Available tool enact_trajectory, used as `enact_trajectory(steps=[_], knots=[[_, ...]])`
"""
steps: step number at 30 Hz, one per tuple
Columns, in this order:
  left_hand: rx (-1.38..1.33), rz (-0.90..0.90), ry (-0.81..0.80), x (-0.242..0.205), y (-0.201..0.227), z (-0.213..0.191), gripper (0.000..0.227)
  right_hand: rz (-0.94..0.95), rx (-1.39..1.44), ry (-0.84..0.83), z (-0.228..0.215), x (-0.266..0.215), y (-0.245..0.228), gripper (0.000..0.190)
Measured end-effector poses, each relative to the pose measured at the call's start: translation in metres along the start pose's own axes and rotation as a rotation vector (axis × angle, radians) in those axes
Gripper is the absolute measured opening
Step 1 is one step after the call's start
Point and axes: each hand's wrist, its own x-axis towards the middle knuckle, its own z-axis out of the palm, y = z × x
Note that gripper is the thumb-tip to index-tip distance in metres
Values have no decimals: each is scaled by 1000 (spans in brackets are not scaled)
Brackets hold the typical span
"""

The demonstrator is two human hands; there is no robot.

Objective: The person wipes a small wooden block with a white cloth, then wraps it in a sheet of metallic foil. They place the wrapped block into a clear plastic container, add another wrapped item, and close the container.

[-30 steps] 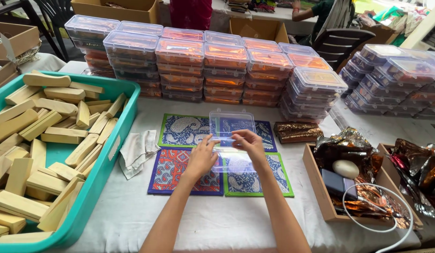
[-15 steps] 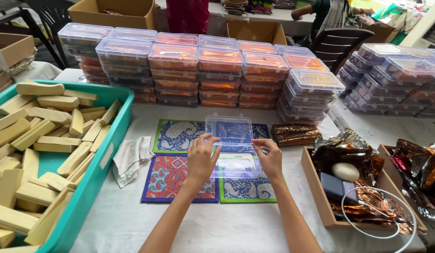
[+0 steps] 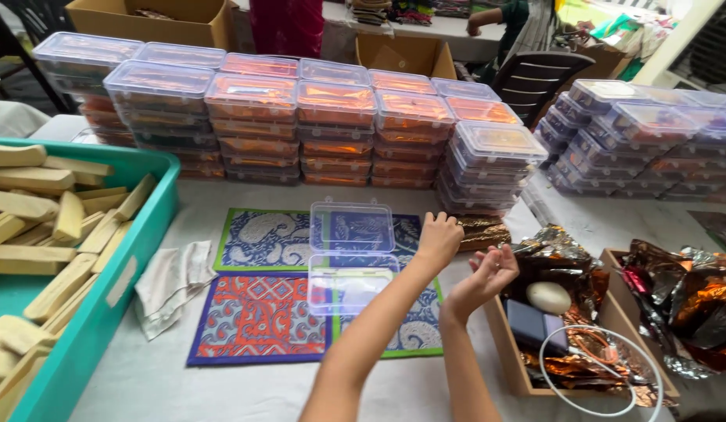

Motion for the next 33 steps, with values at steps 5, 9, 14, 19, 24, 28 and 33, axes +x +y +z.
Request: enact_trajectory(steps=[5,9,14,19,24,28,33], knots=[[40,-7,-9,30,26,64,11,5,-40,55,1,3,7,34],[117,-53,-51,37,32,95,12,32,-7,29,1,5,8,32],[161,-42,-54,39,30,78,16,83,-28,18,2,5,6,32],[199,33,66,36,25,57,26,105,1,12,1,7,9,33],[-149,-217,-4,5,-5,-78,50,130,13,-17,-5,10,38,38],[-455,-519,66,-42,-35,-135,55,150,-49,-186,-1,4,36,62],[-670,-601,122,-100,-62,-167,55,525,205,-626,7,-2,20,69]])
